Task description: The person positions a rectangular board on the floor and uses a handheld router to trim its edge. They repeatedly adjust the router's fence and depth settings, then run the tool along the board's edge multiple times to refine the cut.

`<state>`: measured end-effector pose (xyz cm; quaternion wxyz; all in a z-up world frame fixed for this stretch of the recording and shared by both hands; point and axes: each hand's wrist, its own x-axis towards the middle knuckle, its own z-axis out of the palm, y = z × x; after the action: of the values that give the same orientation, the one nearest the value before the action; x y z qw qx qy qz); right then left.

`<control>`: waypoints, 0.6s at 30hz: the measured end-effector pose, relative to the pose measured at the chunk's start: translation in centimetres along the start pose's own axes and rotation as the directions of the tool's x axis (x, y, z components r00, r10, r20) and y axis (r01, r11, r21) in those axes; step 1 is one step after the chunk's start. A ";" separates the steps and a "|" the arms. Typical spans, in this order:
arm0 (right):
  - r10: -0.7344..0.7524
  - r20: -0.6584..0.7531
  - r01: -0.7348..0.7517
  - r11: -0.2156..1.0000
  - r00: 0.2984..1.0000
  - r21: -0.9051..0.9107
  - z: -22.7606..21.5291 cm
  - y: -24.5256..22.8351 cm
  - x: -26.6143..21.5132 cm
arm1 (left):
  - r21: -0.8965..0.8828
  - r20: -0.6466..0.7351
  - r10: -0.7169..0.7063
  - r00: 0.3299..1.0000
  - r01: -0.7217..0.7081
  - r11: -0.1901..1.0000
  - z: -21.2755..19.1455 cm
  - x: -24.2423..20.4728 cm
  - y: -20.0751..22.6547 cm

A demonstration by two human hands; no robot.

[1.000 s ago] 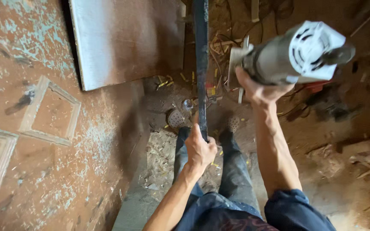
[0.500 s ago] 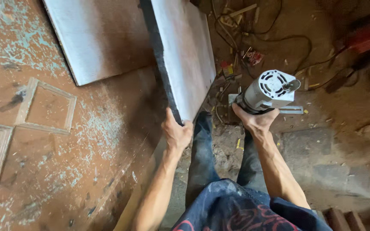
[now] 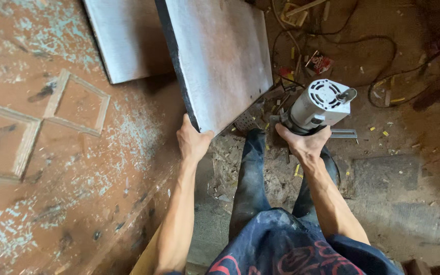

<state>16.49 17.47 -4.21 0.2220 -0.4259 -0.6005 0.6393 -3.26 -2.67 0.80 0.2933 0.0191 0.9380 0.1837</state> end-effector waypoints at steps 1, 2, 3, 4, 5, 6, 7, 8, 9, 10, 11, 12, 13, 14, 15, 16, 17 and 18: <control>0.004 0.009 -0.004 1.000 1.000 -0.009 0.2 -0.1 -0.2 | 0.009 -0.004 -0.002 1.000 0.002 1.000 -0.4 0.2 -0.4; 0.014 0.016 -0.014 1.000 1.000 -0.011 0.4 -0.2 -0.3 | 0.018 -0.007 -0.003 1.000 0.004 1.000 -0.7 0.5 -0.9; 0.022 0.022 -0.022 1.000 1.000 -0.012 0.6 -0.3 -0.4 | 0.027 -0.012 -0.004 1.000 0.004 1.000 -1.0 0.9 -1.3; 0.031 0.028 -0.031 0.999 0.999 -0.013 0.9 -0.3 -0.5 | 0.036 -0.030 -0.005 1.000 0.006 0.999 -1.3 1.3 -1.7; 0.033 0.033 -0.034 0.999 0.999 0.018 1.2 -0.4 -0.6 | 0.044 -0.047 -0.009 0.999 0.011 0.999 -1.5 1.5 -2.2; 0.035 0.037 -0.037 0.998 0.999 0.049 1.4 -0.4 -0.8 | 0.053 -0.063 -0.013 0.998 0.016 0.998 -1.7 1.7 -2.7; 0.037 0.040 -0.040 0.996 0.999 0.079 1.6 -0.4 -1.0 | 0.040 -0.060 -0.043 0.997 0.045 0.998 -1.9 2.0 -3.2; 0.052 0.041 -0.056 0.994 0.998 0.092 1.8 -0.4 -1.1 | 0.026 -0.056 -0.073 0.996 0.074 0.997 -2.0 2.2 -3.7; 0.068 0.041 -0.072 0.992 0.997 0.105 2.1 -0.3 -1.3 | 0.014 -0.050 -0.100 0.994 0.101 0.995 -2.2 2.6 -4.2; 0.083 0.040 -0.087 0.989 0.996 0.118 2.4 -0.1 -1.3 | -0.027 -0.054 -0.104 0.993 0.102 0.994 -2.4 2.9 -4.7; 0.079 0.037 -0.083 0.988 0.996 0.129 2.5 0.1 -1.4 | -0.069 -0.057 -0.108 0.993 0.104 0.992 -2.5 3.2 -5.2; 0.074 0.035 -0.078 0.987 0.997 0.139 2.7 0.3 -1.5 | -0.110 -0.060 -0.112 0.992 0.105 0.988 -2.6 3.4 -5.7; 0.070 0.031 -0.073 0.986 0.997 0.149 2.8 0.6 -1.5 | -0.123 -0.052 -0.116 0.992 0.109 0.986 -2.7 3.7 -6.2; 0.061 0.032 -0.065 0.988 0.998 0.139 2.9 0.9 -1.6 | -0.137 -0.044 -0.120 0.992 0.113 0.984 -2.8 3.9 -6.6; 0.054 0.034 -0.058 0.990 0.998 0.128 3.0 1.1 -1.5 | -0.150 -0.037 -0.125 0.992 0.118 0.982 -2.9 4.1 -6.8; 0.047 0.037 -0.051 0.992 0.998 0.118 3.1 1.3 -1.5 | -0.155 -0.051 -0.097 0.994 0.089 0.984 -2.8 4.2 -7.0; 0.080 0.024 -0.082 0.991 0.997 0.103 3.2 1.5 -1.7 | -0.158 -0.065 -0.070 0.995 0.059 0.986 -2.8 4.2 -7.1; 0.112 0.011 -0.113 0.990 0.994 0.089 3.3 1.7 -1.8 | -0.160 -0.080 -0.042 0.996 0.029 0.987 -2.7 4.1 -7.2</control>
<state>15.15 13.84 -5.63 0.2026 -0.4469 -0.5470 0.6782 -7.68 -9.70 -1.91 0.2580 -0.0288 0.9320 0.2531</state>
